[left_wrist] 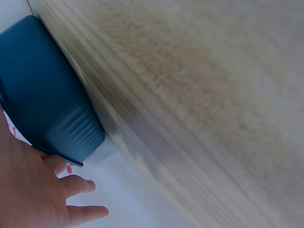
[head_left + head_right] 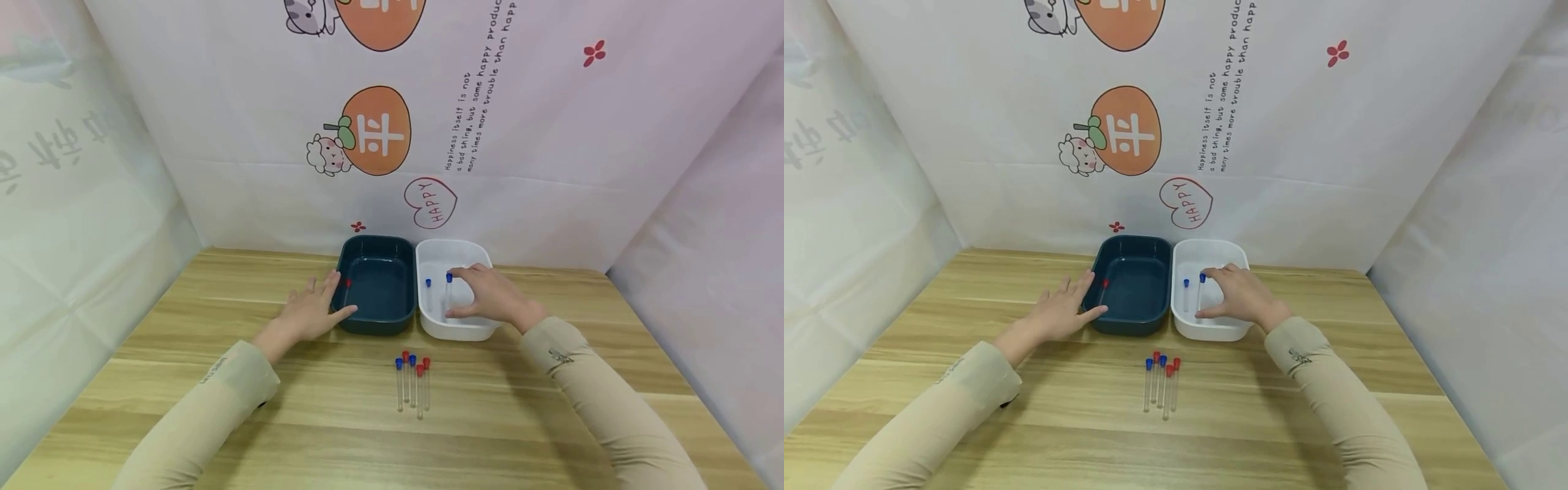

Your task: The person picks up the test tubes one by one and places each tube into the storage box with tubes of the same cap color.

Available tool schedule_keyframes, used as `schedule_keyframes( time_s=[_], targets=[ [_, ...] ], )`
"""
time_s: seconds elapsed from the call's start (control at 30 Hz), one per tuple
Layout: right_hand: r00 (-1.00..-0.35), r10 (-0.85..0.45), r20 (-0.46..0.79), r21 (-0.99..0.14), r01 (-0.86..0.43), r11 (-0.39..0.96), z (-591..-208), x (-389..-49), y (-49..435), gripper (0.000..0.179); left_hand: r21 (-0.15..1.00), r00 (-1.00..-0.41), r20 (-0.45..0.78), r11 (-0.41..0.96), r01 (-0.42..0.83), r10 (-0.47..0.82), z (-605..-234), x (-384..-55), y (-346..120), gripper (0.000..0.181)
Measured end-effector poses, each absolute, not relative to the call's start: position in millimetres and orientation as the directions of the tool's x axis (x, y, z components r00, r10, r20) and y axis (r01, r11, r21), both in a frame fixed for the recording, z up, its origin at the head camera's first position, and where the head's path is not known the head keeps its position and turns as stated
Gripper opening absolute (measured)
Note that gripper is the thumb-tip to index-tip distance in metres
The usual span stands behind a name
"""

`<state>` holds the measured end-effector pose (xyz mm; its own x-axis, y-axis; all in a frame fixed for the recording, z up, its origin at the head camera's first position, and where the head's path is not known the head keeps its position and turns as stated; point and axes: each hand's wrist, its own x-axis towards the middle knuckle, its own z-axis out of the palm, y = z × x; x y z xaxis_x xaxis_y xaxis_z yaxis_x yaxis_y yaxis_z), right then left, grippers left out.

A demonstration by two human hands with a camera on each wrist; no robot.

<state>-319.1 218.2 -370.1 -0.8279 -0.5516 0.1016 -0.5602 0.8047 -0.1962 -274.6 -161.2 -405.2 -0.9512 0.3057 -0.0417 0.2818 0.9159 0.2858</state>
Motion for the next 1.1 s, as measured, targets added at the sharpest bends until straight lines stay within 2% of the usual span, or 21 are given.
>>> schedule_keyframes(
  time_s=[0.5, 1.1],
  targets=[
    [-0.848, -0.527, 0.051, -0.191, -0.526, 0.829, -383, -336, 212, 0.093, 0.293, -0.954, -0.053, 0.918, 0.268, 0.295, -405, -273, -163, 0.094],
    [-0.857, -0.513, -0.042, -0.126, -0.505, 0.854, -386, -352, 203, 0.092, 0.3, -0.952, -0.047, 0.914, 0.274, 0.301, -404, -274, -161, 0.093]
  ],
)
